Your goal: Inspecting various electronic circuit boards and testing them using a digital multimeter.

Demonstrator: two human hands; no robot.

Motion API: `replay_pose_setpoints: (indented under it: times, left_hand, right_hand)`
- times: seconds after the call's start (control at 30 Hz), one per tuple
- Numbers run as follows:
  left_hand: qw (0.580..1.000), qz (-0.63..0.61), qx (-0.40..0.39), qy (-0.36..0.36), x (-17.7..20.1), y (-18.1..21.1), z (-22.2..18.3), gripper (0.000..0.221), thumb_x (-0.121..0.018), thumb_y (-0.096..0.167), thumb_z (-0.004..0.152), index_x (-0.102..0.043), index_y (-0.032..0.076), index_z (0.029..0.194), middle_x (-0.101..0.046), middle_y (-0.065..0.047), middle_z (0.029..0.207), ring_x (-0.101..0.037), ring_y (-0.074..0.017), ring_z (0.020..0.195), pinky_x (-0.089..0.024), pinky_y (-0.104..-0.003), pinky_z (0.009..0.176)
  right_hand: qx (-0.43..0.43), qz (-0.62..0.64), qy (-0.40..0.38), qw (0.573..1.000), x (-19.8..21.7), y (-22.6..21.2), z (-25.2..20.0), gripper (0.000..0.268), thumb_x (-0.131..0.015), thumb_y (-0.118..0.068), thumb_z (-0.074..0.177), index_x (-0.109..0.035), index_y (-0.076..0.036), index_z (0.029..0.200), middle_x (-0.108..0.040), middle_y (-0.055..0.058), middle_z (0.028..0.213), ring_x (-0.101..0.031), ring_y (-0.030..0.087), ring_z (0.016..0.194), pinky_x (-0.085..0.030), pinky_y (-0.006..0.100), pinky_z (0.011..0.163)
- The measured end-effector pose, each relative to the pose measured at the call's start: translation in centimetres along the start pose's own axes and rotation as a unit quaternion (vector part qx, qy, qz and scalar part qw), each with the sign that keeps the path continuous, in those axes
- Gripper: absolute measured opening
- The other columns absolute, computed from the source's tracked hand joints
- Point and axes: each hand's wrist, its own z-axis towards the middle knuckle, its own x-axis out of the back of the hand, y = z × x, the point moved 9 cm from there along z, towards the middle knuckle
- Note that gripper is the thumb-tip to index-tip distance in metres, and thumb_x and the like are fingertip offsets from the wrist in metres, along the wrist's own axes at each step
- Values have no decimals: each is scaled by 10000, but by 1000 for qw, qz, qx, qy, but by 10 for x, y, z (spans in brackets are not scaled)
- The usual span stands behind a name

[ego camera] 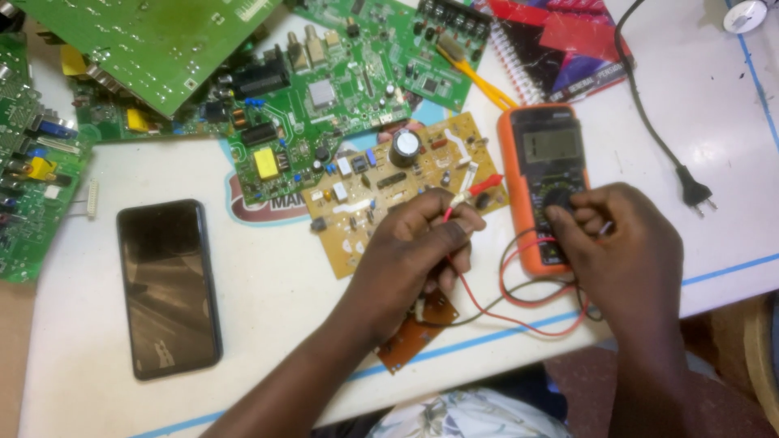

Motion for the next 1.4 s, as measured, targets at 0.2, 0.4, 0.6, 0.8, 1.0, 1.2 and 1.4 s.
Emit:
replay_pose_setpoints:
  times: [0.2,0.4,0.6,0.8,1.0,1.2,1.4]
  left_hand:
    - [1000,-11,-10,-10,-2,-1,0,168,-610,169,1045,-718,42,1068,-681,-75,706,-579,-109,501,-393,-230,475]
    - [1000,-12,-8,-13,-4,-1,-1,161,-621,174,1055,-723,49,1064,-678,-69,701,-576,-98,493,-399,-221,470]
    - [998,12,-39,-42,-3,-2,0,159,-634,199,1051,-721,70,1082,-678,-63,725,-590,-108,552,-444,-233,536]
    - [964,87,-154,-200,-16,30,-20,222,-640,281,1081,-752,111,1169,-709,-21,1060,-664,-123,949,-547,-259,849]
    - [972,104,-212,-15,53,86,-28,340,-382,-54,946,-543,151,1165,-704,-93,1165,-572,-148,878,-523,-272,708]
    - [939,-34,-337,-60,79,105,-28,443,-703,-56,1041,-479,118,1381,-551,-206,1511,-610,-422,1468,-574,-503,1235]
    - [974,14,-227,12,63,72,-3,87,-742,8,985,-700,53,1046,-781,-150,1145,-815,-276,1112,-697,-374,1012]
  right_hand:
    - [-15,21,-16,1000,2,-6,-3,213,-874,-201,986,-789,-53,1113,-767,66,933,-684,188,791,-540,358,749]
    - [18,17,-16,1000,0,-3,-1,193,-865,-196,982,-792,-74,1113,-781,50,952,-689,182,814,-530,356,764]
    - [181,10,45,982,23,-29,-3,91,-796,-60,1095,-848,-26,1161,-819,116,1105,-699,227,812,-533,356,748]
    - [392,40,-77,916,4,-95,2,308,-722,-186,1024,-812,-154,1316,-811,95,1091,-749,204,845,-570,348,666]
    - [379,175,-54,907,36,-132,56,60,-745,91,1159,-768,138,1189,-773,256,1076,-747,299,912,-606,364,802]
    - [378,332,-298,811,-30,-143,81,183,-617,-129,1068,-678,42,1090,-776,170,912,-825,249,747,-671,287,623]
    - [263,280,-392,836,-61,-132,68,191,-776,-142,908,-832,-38,1058,-886,92,1001,-858,192,911,-667,293,805]
